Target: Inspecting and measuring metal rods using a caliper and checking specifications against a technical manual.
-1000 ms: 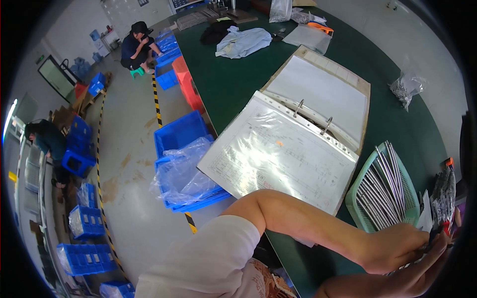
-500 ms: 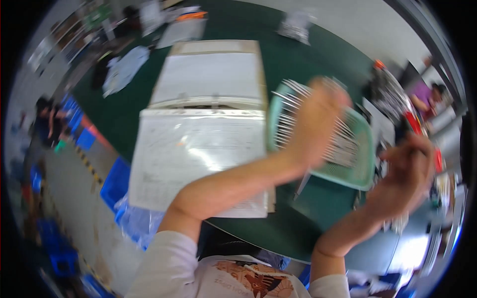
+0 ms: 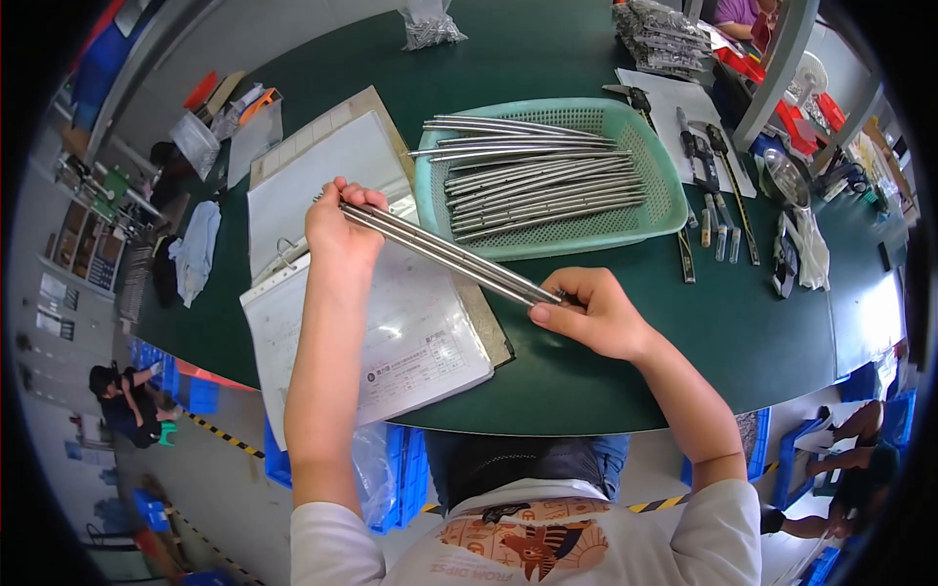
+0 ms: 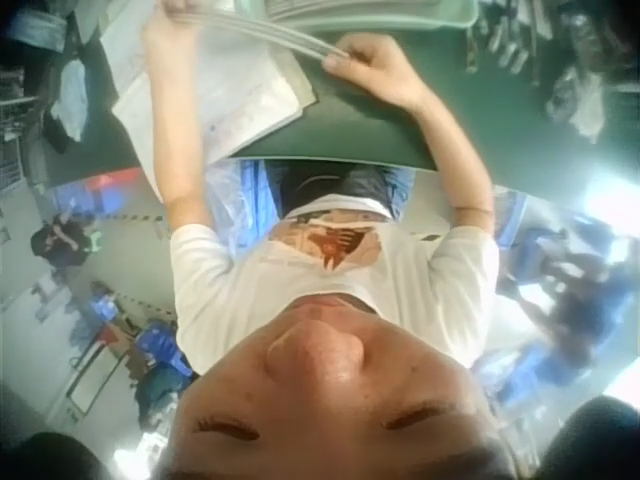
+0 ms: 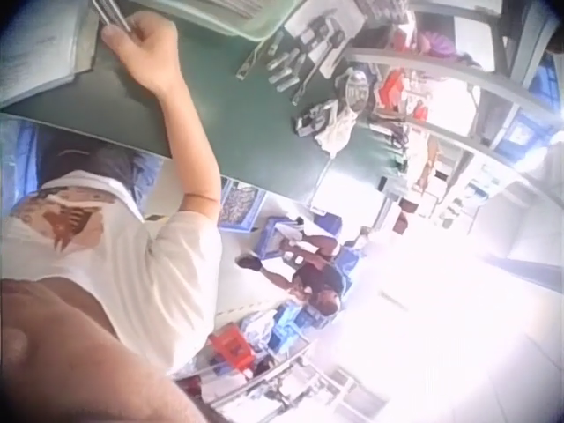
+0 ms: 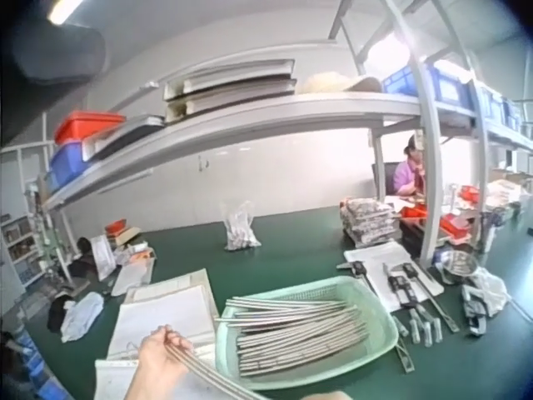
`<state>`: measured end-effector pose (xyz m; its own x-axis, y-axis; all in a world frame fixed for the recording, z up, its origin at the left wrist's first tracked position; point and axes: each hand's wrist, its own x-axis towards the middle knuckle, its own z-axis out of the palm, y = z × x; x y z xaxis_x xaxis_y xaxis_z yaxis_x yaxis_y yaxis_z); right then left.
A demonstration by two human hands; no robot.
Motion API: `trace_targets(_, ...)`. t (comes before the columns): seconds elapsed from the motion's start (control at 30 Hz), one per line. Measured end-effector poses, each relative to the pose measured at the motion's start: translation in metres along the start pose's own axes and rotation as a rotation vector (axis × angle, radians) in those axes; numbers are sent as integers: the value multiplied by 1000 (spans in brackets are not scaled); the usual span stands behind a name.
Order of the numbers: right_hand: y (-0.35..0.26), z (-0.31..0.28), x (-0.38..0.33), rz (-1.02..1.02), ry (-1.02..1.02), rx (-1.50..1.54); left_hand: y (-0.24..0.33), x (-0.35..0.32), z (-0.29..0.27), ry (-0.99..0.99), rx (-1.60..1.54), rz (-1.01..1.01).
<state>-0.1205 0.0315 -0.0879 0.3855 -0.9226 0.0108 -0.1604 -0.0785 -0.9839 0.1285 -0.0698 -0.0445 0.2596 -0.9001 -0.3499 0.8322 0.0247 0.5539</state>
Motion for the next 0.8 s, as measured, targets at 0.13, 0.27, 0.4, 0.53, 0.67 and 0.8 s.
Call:
trace_targets(0.13,16,9,-3,12,-12,34,-9,2,-7,79,18,20)
trace_targets(0.27,13,13,-7,126,66,182,-17,9,-7,76,27,55)
trace_targets(0.4,17,11,-7,65,213,64,-21,12,3,89,231,-2)
trace_targets(0.53,3,8,-7,-29,297,-34,4,24,-28,-107,775,151)
trace_targets(0.67,7,0,-8,-7,320,-61,-29,-24,-22,-305,1274,1089)
trace_targets(0.8,9,-11,-6,-55,272,-107,-54,-79,13,-1309,1997,1112)
